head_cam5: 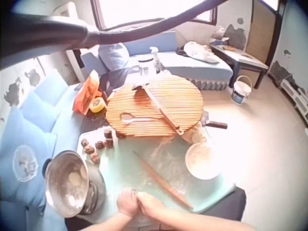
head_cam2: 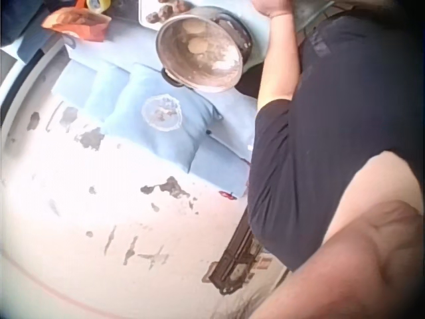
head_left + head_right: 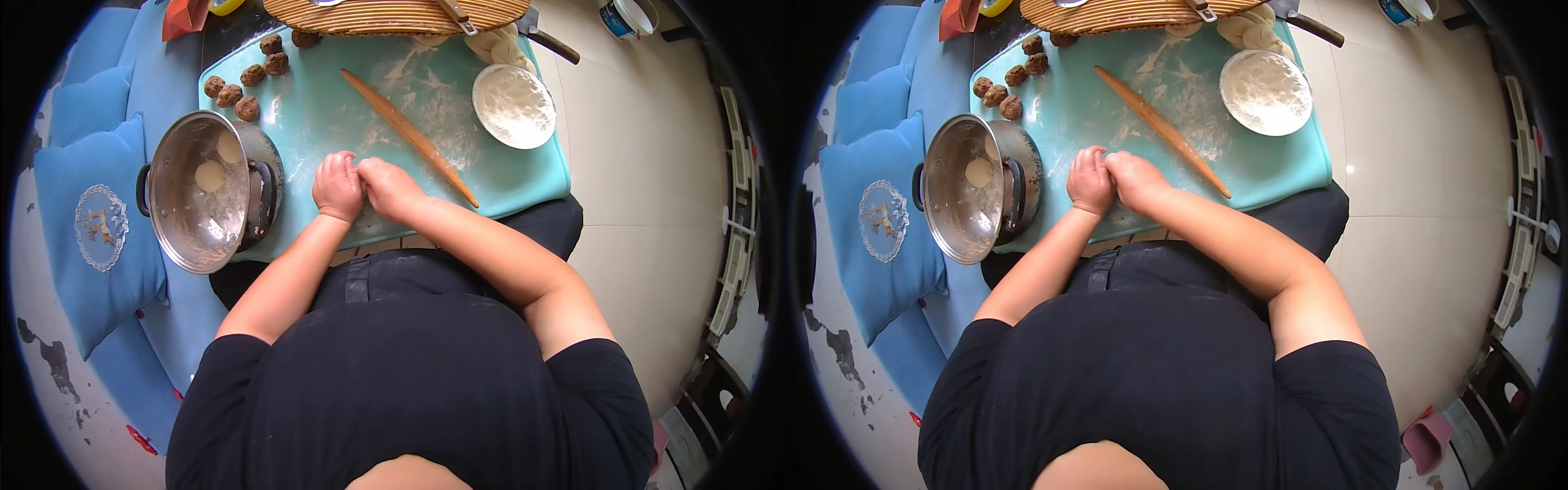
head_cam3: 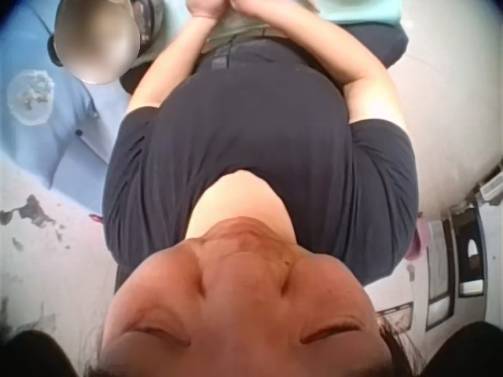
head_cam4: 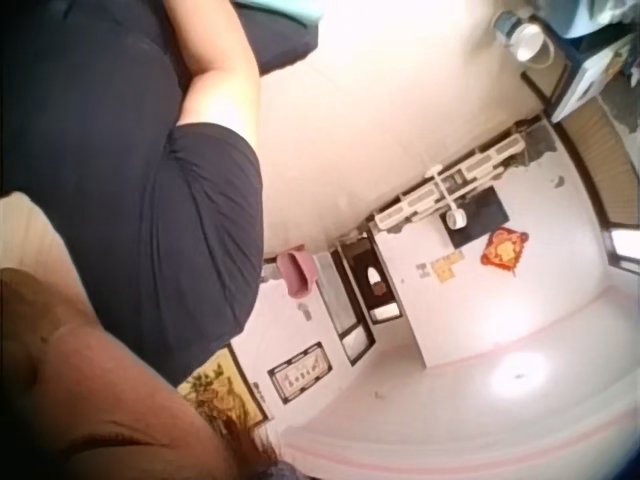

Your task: The person flattens dough balls into circular wrappers using a rolling pin, places a meat filling in the center, and folds the dough to seal the dumplings. The finished dumplings are placed into a pot of boiling water. The process is repeated for multiple dumplings.

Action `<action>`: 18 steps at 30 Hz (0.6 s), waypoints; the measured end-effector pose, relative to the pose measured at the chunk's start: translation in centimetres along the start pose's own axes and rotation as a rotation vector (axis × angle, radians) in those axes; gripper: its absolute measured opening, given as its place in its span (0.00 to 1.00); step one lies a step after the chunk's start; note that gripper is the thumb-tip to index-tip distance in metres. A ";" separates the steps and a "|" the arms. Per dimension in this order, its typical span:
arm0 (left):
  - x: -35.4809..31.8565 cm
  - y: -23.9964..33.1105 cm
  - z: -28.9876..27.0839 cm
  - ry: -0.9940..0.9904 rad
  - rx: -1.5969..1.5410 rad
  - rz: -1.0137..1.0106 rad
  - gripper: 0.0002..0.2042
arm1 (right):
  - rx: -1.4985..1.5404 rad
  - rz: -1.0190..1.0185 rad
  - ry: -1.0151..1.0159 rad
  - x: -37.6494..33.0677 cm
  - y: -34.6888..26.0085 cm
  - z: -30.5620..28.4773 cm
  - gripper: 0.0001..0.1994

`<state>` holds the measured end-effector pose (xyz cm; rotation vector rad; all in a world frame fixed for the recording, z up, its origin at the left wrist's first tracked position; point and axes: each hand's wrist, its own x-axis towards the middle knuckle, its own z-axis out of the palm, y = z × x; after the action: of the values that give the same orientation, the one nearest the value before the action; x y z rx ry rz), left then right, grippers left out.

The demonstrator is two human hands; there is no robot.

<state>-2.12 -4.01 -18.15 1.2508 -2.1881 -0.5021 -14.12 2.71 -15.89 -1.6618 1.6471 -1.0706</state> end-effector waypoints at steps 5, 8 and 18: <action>3.1 -0.5 0.9 -0.002 0.258 0.101 0.05 | 0.061 0.442 0.020 0.1 0.2 -1.4 0.14; 3.7 -0.9 1.0 -0.031 0.084 0.061 0.08 | 0.572 0.928 -0.153 2.4 -2.0 -1.6 0.13; 1.5 -0.7 -0.2 0.047 0.212 0.254 0.09 | 0.095 0.239 0.033 -0.7 0.1 -0.4 0.10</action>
<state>-2.14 -5.62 -17.96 1.0535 -2.3641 -0.1401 -14.41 3.45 -15.91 -1.3549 1.7368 -1.0439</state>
